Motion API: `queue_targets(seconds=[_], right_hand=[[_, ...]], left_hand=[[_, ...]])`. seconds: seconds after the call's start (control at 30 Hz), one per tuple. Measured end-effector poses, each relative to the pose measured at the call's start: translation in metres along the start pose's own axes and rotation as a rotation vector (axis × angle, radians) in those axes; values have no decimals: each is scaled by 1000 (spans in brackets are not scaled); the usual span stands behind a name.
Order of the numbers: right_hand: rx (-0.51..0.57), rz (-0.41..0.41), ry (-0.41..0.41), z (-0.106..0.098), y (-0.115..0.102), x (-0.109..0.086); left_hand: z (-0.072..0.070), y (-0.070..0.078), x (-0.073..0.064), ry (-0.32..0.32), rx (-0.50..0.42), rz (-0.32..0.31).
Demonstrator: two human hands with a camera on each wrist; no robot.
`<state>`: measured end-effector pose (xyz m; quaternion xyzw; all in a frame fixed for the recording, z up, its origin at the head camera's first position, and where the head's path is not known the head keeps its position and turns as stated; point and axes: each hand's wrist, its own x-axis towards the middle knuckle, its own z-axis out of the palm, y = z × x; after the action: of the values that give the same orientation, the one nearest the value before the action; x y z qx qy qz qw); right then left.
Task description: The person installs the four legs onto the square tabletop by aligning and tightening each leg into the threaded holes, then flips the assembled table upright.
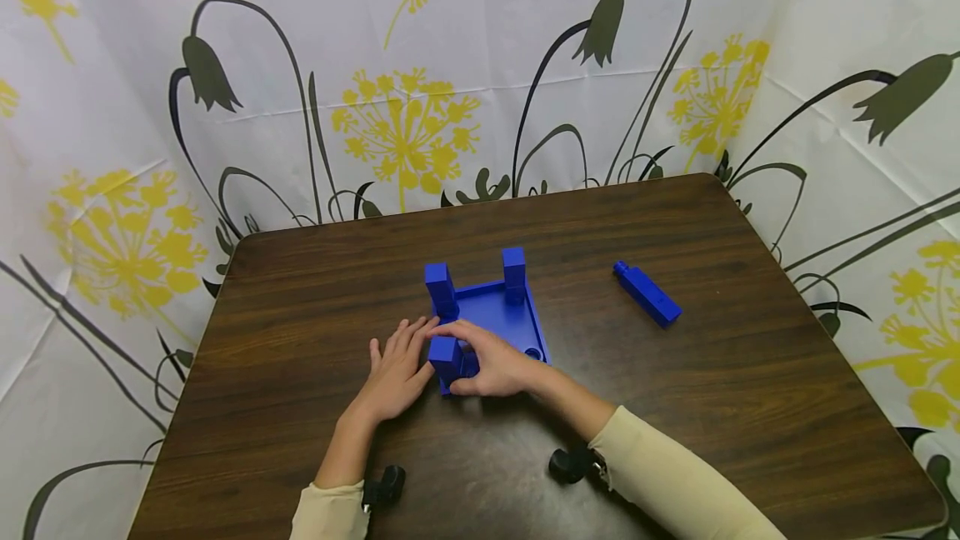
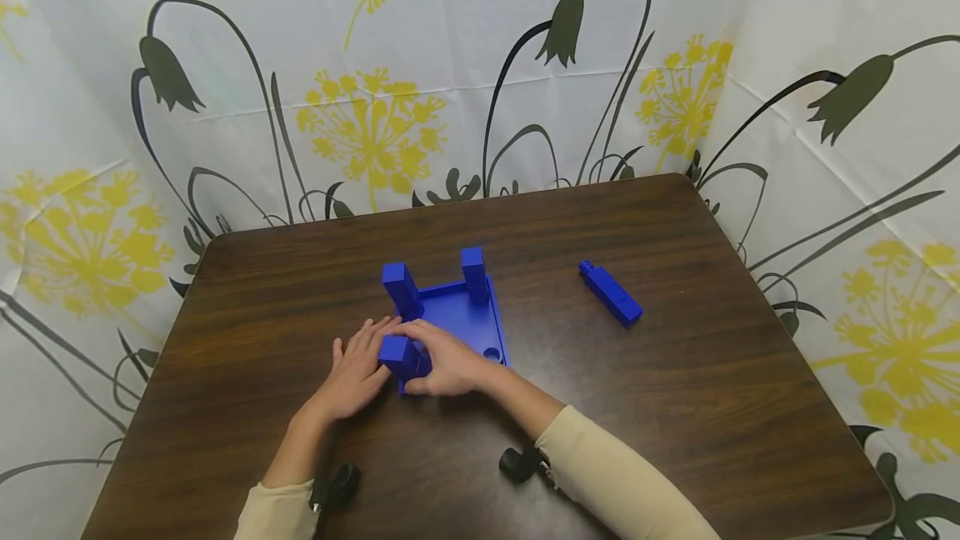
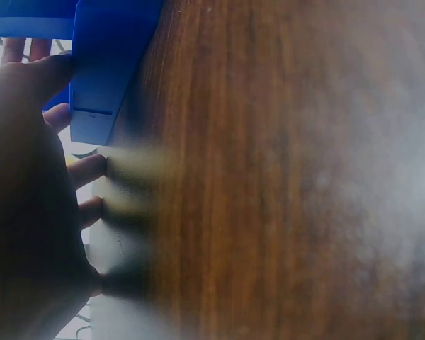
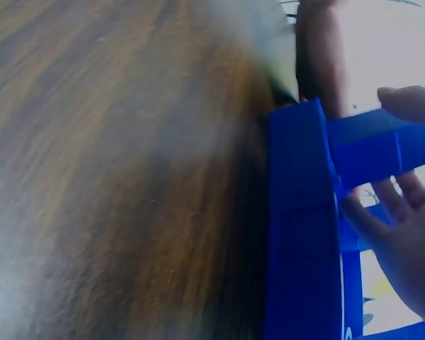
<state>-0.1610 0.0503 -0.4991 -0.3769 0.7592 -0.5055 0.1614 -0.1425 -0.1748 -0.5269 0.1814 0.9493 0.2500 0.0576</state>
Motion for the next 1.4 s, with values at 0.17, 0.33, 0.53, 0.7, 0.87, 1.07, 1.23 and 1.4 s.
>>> queue_targets(seconds=[0.17, 0.33, 0.53, 0.7, 0.87, 1.07, 1.23, 1.4], right_hand=[[271, -41, -121, -8, 6, 2], [306, -64, -161, -9, 8, 3], [318, -59, -160, -9, 8, 4], [280, -57, -156, -9, 8, 5], [274, -60, -154, -8, 7, 5], [311, -44, -139, -7, 7, 5], [295, -11, -126, -6, 8, 5], [265, 10, -115, -6, 8, 5]], left_hand=[[0, 0, 0, 1, -1, -9], [0, 0, 0, -8, -5, -16], [0, 0, 0, -6, -2, -7], [-1, 0, 0, -8, 5, -8], [0, 0, 0, -6, 7, -8], [0, 1, 0, -6, 6, -10], [0, 2, 0, -12, 9, -16], [-1, 2, 0, -14, 10, -17]])
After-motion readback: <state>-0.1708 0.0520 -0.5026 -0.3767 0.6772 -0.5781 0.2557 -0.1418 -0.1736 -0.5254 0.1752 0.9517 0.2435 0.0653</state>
